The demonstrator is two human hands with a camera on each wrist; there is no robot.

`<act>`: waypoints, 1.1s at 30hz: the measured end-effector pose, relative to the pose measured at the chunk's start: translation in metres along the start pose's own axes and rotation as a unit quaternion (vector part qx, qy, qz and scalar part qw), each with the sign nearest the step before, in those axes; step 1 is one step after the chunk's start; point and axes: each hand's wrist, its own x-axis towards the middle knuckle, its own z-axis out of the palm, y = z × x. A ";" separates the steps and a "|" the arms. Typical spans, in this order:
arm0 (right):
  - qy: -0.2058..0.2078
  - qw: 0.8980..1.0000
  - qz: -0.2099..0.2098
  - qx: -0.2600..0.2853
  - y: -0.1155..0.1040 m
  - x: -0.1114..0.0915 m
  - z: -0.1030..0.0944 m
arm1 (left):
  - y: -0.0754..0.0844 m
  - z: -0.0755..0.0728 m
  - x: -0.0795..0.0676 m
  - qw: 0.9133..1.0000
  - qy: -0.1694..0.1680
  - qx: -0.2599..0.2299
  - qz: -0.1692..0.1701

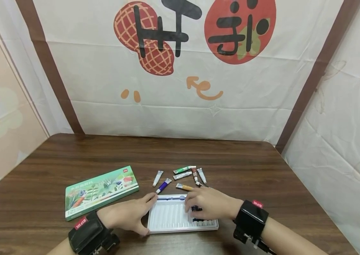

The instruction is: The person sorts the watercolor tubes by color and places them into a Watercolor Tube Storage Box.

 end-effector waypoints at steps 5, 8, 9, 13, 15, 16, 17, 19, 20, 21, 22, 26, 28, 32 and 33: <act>0.017 0.999 -0.017 -0.031 0.013 0.038 -0.003 | -0.003 0.003 -0.001 1.000 0.010 -0.001 0.001; 0.012 0.998 -0.021 -0.057 0.022 0.062 -0.002 | -0.005 0.005 -0.001 1.000 0.018 -0.003 0.008; 0.009 0.998 -0.020 -0.060 0.025 0.070 0.000 | -0.005 0.006 -0.001 1.000 0.019 -0.005 0.010; -0.029 0.998 0.001 -0.064 0.035 0.091 0.010 | -0.005 0.008 0.001 1.000 0.020 -0.012 0.017; -0.055 0.997 0.011 -0.061 0.038 0.097 0.015 | -0.004 0.009 0.001 0.999 0.018 -0.020 0.019; -0.066 0.996 0.013 -0.060 0.039 0.099 0.018 | -0.004 0.010 0.001 0.999 0.019 -0.021 0.020; -0.076 0.995 0.014 -0.062 0.039 0.101 0.019 | -0.003 0.010 0.001 0.999 0.018 -0.024 0.020; -0.087 0.994 0.012 -0.062 0.039 0.103 0.020 | -0.003 0.010 0.001 0.999 0.019 -0.023 0.019; -0.090 0.994 0.013 -0.056 0.040 0.104 0.020 | -0.003 0.010 0.001 0.999 0.019 -0.021 0.018; -0.092 0.994 0.015 -0.053 0.040 0.104 0.020 | -0.003 0.009 0.001 1.000 0.019 -0.019 0.016; -0.094 0.994 0.018 -0.050 0.040 0.105 0.019 | -0.003 0.009 0.001 1.000 0.018 -0.017 0.016; -0.093 0.993 0.028 -0.060 0.043 0.104 0.019 | -0.003 0.006 0.001 1.000 0.015 -0.007 0.014; -0.090 0.993 0.029 -0.071 0.045 0.104 0.020 | -0.004 0.005 0.001 1.000 0.014 -0.002 0.014; -0.078 0.993 0.029 -0.085 0.046 0.106 0.022 | -0.005 0.004 0.001 1.000 0.014 0.003 0.012; -0.076 0.993 0.027 -0.086 0.046 0.106 0.022 | -0.005 0.003 0.001 1.000 0.014 0.004 0.011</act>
